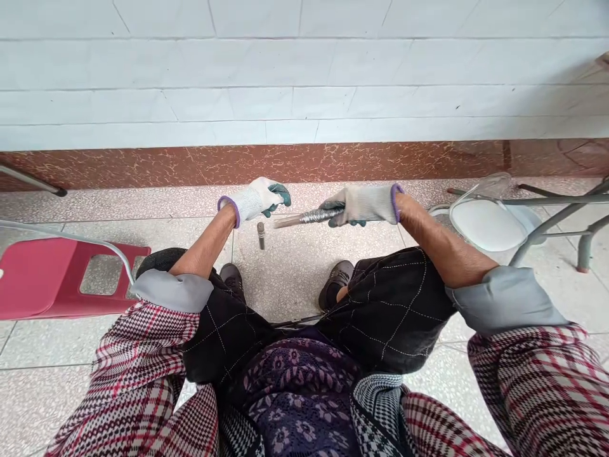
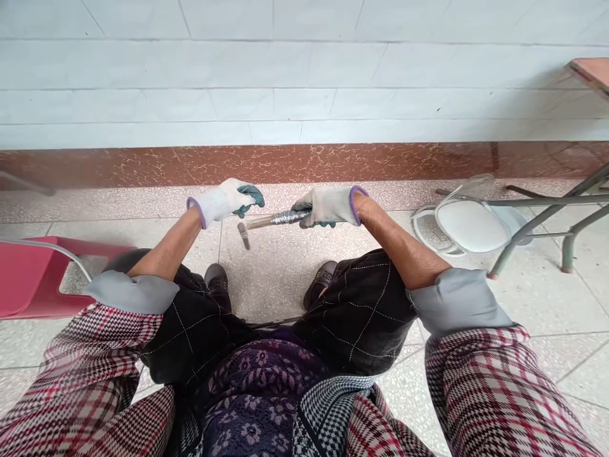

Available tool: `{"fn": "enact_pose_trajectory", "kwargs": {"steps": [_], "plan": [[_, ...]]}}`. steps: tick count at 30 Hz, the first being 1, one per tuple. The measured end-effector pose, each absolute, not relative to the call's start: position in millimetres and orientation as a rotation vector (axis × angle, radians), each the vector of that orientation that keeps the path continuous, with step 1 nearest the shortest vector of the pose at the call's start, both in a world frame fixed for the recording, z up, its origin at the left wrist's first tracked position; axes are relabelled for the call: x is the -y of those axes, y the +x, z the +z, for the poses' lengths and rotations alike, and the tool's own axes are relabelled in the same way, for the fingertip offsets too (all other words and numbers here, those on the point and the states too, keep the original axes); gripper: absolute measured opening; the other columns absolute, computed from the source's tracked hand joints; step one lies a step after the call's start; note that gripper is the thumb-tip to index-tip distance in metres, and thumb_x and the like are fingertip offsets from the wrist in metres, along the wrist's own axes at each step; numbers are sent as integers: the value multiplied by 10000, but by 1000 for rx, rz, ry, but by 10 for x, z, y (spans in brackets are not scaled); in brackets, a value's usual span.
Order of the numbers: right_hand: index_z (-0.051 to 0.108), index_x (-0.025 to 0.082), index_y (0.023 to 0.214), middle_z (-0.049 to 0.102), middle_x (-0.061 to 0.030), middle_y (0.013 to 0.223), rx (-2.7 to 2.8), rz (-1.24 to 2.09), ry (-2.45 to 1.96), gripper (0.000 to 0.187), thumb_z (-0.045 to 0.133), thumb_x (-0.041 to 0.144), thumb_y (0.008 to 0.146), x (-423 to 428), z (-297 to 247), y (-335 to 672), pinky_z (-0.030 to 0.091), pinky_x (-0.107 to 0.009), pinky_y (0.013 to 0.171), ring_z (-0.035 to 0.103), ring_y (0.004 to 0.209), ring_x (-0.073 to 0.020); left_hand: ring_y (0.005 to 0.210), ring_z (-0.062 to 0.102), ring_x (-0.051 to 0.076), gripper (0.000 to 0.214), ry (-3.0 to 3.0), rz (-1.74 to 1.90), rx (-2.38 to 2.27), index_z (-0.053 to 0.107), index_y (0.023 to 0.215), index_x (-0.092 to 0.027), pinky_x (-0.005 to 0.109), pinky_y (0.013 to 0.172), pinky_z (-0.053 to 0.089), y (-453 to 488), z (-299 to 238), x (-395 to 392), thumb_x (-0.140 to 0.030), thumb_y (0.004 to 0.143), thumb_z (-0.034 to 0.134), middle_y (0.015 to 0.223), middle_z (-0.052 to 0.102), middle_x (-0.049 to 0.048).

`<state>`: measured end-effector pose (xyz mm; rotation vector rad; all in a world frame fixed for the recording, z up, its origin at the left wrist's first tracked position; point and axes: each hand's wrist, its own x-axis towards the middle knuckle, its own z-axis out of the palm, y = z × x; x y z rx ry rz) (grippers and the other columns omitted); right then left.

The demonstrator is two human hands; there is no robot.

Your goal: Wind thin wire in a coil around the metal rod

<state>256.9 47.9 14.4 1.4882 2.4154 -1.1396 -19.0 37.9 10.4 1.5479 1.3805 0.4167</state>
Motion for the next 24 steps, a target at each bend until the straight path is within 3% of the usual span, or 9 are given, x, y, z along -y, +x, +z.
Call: {"fn": "enact_pose_trajectory", "kwargs": {"steps": [4,7,9,13,16,18,20,24], "plan": [[816,205,1130,678,9,746,-2383,-1566,1430,358,825,309,787,-391,241,2532,451,-283,535,556,609,-133,805,638,210,42,1564,394,-1362,773,974,-135,336,683,473,-125,97,-397,-152,965,736,761,663,80],[783,210,1209,678,7,821,-2502,-1608,1587,377,751,320,849,-379,269,2405,458,-273,535,556,628,-128,708,608,190,87,1560,411,-1329,764,987,-126,337,633,456,-58,64,-376,-208,988,736,708,657,71],[773,201,1222,691,-4,856,-2592,-1407,1712,359,713,301,883,-412,244,2327,475,-282,576,576,668,-141,674,587,179,146,1553,455,-1294,768,1051,-116,333,616,449,-23,32,-342,-245,1004,717,695,668,67],[751,204,1309,773,-66,1096,-2677,-647,1769,384,674,243,934,-521,161,2234,531,-345,820,691,935,-226,645,539,143,208,1589,536,-1265,777,1121,-108,304,603,426,-28,-30,-309,-263,1006,698,667,655,39],[706,227,1425,764,-120,1259,-2539,-274,1695,437,618,273,1000,-569,145,2220,526,-390,849,717,1037,-285,641,528,130,167,1596,532,-1288,791,1074,-106,304,626,417,-90,-65,-355,-187,968,689,661,633,26],[731,232,1390,774,-128,1206,-2428,-222,1666,410,616,284,1000,-567,159,2242,523,-399,801,724,987,-294,645,520,126,162,1579,538,-1323,787,1053,-92,313,645,413,-135,-89,-402,-145,953,671,689,645,39],[790,233,1253,781,-100,1022,-2379,-312,1622,335,666,259,944,-536,180,2289,512,-392,739,709,862,-272,668,518,123,176,1578,568,-1338,779,1062,-79,316,663,415,-171,-113,-444,-123,936,663,778,696,70],[830,274,1011,677,-2,716,-2359,-938,1462,213,783,271,803,-390,238,2404,461,-344,564,603,622,-201,715,529,125,228,1594,572,-1291,779,1103,-73,303,667,430,-198,-133,-477,-108,917,652,915,751,101]]}}
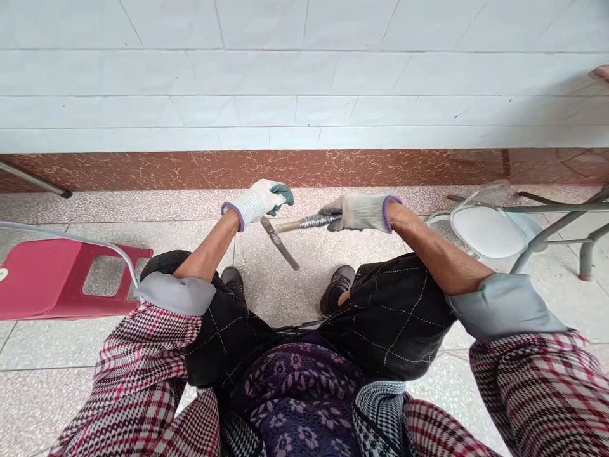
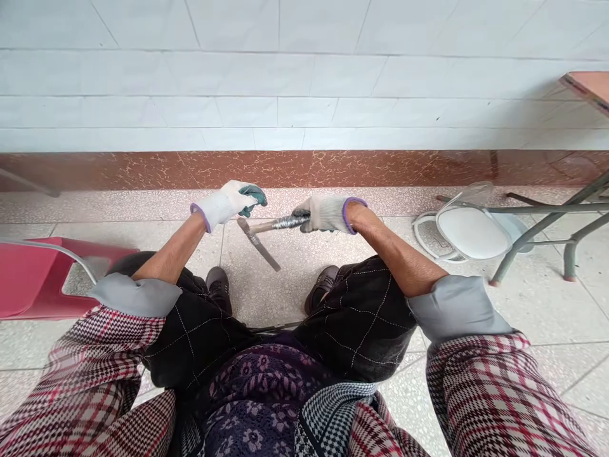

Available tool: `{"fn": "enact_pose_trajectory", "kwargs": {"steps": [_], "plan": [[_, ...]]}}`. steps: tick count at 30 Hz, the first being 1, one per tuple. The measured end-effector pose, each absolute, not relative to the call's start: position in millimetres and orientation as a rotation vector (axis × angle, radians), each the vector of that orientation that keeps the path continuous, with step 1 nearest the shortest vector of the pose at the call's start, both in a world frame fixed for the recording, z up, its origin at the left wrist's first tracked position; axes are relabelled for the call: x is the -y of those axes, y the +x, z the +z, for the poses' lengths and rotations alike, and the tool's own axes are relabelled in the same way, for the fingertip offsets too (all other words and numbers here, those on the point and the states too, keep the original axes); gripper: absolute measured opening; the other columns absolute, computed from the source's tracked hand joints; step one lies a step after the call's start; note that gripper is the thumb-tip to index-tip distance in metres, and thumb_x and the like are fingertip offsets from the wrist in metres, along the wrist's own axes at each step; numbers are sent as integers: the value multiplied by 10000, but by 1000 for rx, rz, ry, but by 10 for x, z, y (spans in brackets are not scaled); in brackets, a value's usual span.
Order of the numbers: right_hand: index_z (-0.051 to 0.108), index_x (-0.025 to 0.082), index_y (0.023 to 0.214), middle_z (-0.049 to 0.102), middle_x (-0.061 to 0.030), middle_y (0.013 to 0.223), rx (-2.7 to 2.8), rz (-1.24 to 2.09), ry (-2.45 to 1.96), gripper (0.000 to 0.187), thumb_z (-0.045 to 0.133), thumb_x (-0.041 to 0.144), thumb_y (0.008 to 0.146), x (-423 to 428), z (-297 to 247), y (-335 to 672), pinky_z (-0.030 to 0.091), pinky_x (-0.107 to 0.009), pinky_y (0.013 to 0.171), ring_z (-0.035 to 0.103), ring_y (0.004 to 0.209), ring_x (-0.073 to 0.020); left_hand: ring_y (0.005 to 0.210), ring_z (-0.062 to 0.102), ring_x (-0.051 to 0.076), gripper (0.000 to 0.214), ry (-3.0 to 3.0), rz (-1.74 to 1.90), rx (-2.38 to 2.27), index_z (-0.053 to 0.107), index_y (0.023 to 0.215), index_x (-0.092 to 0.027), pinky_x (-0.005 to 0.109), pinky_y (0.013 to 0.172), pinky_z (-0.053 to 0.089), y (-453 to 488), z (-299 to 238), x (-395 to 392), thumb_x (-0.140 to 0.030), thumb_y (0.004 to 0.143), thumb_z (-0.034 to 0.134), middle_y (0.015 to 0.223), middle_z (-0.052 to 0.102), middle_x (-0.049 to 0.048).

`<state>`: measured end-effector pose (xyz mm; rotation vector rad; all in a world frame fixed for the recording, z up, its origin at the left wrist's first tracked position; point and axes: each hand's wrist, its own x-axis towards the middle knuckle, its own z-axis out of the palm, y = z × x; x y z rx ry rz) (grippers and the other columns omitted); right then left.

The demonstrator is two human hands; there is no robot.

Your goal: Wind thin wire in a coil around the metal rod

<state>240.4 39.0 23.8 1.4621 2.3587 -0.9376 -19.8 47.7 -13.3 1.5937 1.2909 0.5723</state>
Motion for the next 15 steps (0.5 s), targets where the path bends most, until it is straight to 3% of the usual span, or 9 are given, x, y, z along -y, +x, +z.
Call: {"fn": "enact_pose_trajectory", "kwargs": {"steps": [4,6,8,11,15], "plan": [[819,272,1105,671,19,751,-2401,-1405,1412,339,824,380,784,-241,304,2418,474,-296,507,581,597,-156,732,562,138,194,1579,529,-1277,788,1119,-106,307,664,456,-169,-67,-443,-146,979,660,859,729,84],[797,226,1184,658,14,766,-2460,-1617,1498,394,790,340,807,-243,309,2384,477,-276,503,555,585,-130,755,590,149,158,1550,537,-1292,784,1107,-125,315,679,479,-136,-22,-406,-177,1011,669,842,722,81],[776,196,1232,662,-1,796,-2539,-1627,1676,402,744,300,845,-310,284,2347,486,-274,516,558,598,-127,751,603,162,146,1521,518,-1309,784,1098,-131,332,687,492,-96,9,-365,-200,1018,683,800,708,77],[762,185,1275,719,-44,914,-2672,-1138,1890,388,700,264,900,-477,214,2305,539,-317,647,642,737,-177,715,596,170,192,1486,476,-1349,788,1133,-100,355,692,485,-55,18,-334,-174,991,682,732,681,66],[739,225,1368,776,-92,1135,-2570,-398,1785,427,668,257,948,-622,154,2271,536,-393,844,712,999,-278,710,578,151,285,1530,579,-1311,772,1204,-33,331,698,464,-102,-34,-397,-114,966,639,776,700,87]]}}
